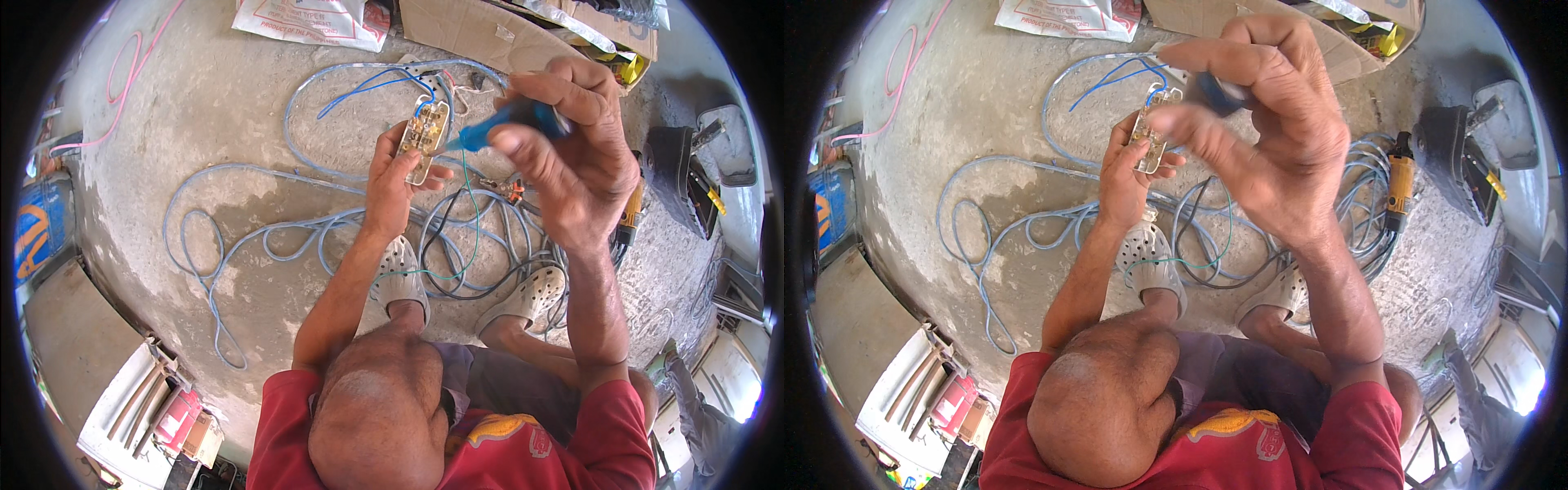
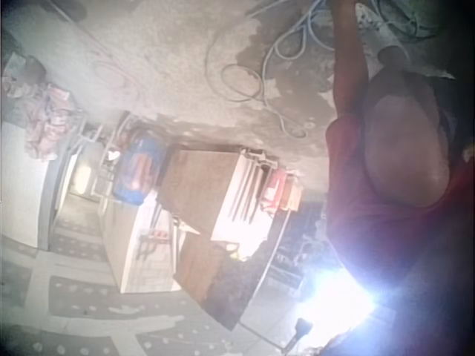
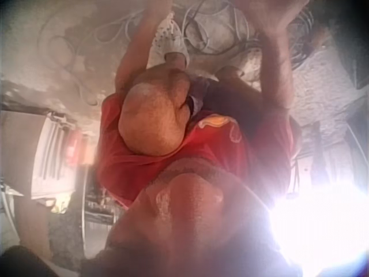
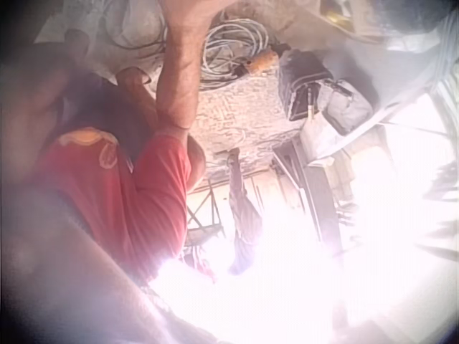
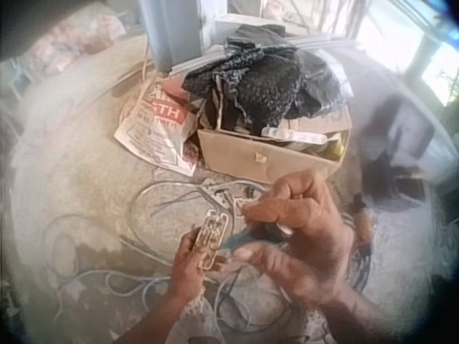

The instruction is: The person sits on the floor and uses pliers and a screwdriver to strip wires and connect them to a small electrical device. The person manipulates the wires and secures them into the device's terminals.

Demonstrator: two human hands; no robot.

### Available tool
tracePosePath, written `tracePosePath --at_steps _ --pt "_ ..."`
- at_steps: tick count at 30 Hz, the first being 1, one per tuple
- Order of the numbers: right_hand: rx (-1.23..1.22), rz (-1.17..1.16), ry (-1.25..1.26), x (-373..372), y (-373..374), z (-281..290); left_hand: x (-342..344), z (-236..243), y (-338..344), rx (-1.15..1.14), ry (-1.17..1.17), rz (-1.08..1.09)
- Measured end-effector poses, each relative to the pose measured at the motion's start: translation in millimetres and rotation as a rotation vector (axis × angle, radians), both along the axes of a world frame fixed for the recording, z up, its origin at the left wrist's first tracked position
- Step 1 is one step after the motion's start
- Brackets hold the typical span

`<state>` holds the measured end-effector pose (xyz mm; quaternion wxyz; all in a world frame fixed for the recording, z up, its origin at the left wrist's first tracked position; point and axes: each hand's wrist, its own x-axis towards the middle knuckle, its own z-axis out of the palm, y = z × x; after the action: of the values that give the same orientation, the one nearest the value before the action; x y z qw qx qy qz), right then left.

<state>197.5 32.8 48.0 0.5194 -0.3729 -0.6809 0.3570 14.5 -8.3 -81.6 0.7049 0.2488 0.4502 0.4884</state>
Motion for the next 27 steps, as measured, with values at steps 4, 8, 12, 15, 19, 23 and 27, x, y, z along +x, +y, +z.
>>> tracePosePath --at_steps 4,8,12,15,19,23,27 --pt "-0.124 0.024 0.266 -7 1 0 -4 -2 0 0.000 -0.006 -0.005" --pt "-0.175 0.078 0.225 -12 1 9 -6 -4 0 0.005 -0.001 0.019" --pt "0.011 0.020 -0.293 7 3 6 -7 -3 1 0.008 0.023 0.016" --pt "-0.086 0.117 0.041 5 4 -1 -8 -5 -1 0.000 0.021 0.028" --pt "-0.314 0.189 0.417 -9 0 5 -8 -5 0 0.003 0.024 0.027" --pt "-0.181 0.090 0.009 -5 2 1 -11 -7 -2 -0.007 0.044 0.015" --pt "-0.266 0.067 0.090 3 4 2 -8 -5 -3 0.009 0.041 0.033"
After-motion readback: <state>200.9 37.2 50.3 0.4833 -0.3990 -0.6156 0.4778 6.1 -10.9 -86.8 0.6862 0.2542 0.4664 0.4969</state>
